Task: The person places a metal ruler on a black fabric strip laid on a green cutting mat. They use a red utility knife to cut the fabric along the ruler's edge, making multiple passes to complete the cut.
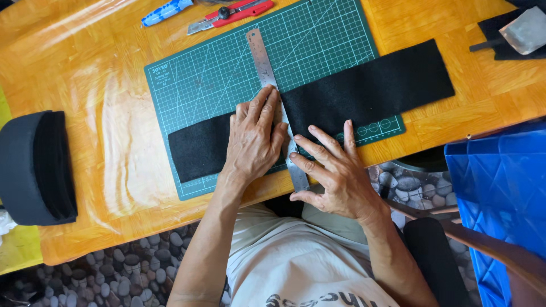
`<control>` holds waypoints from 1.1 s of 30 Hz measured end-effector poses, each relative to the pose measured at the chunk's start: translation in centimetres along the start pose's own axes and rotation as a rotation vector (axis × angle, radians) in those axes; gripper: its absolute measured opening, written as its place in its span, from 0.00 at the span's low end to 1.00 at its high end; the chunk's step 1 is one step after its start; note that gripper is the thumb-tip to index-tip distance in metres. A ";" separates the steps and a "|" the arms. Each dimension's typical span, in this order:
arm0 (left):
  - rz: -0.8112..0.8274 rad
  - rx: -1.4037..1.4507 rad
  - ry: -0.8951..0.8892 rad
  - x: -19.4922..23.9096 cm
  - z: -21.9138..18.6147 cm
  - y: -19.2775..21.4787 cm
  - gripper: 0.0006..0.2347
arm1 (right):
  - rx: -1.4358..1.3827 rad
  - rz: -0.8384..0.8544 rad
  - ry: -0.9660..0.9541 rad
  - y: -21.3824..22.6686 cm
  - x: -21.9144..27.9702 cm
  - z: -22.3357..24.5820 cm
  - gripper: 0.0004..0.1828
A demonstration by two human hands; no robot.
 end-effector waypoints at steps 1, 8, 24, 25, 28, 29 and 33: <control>0.000 0.001 -0.001 0.0 0.0 0.0 0.25 | 0.001 0.000 -0.001 0.0 0.0 0.0 0.37; -0.018 0.030 -0.010 -0.2 0.5 -0.2 0.22 | -0.003 0.024 0.000 0.0 -0.1 -0.1 0.37; 0.183 -0.007 0.029 -2.6 0.9 2.6 0.18 | -0.006 0.023 -0.003 0.2 -0.1 0.1 0.38; 0.185 -0.008 0.028 -2.5 0.9 2.5 0.18 | -0.007 0.022 -0.005 0.2 -0.1 0.0 0.38; 0.225 0.015 0.045 -2.3 1.2 1.8 0.21 | -0.016 0.019 -0.002 0.1 0.0 0.0 0.37; 0.193 0.026 0.025 -2.2 1.5 1.5 0.22 | -0.014 0.018 -0.001 0.1 0.0 0.0 0.37; 0.158 0.118 -0.052 -1.3 2.6 0.6 0.27 | -0.014 0.013 0.001 0.0 0.1 0.0 0.37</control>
Point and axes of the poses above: each hand's wrist, its own x-axis away from the middle knuckle, its own y-axis out of the back of the hand, z = x × y, the point moved 3 cm from there along -x, towards the middle knuckle, and after that the axes turned 9 degrees about z, right-handed, at the moved point
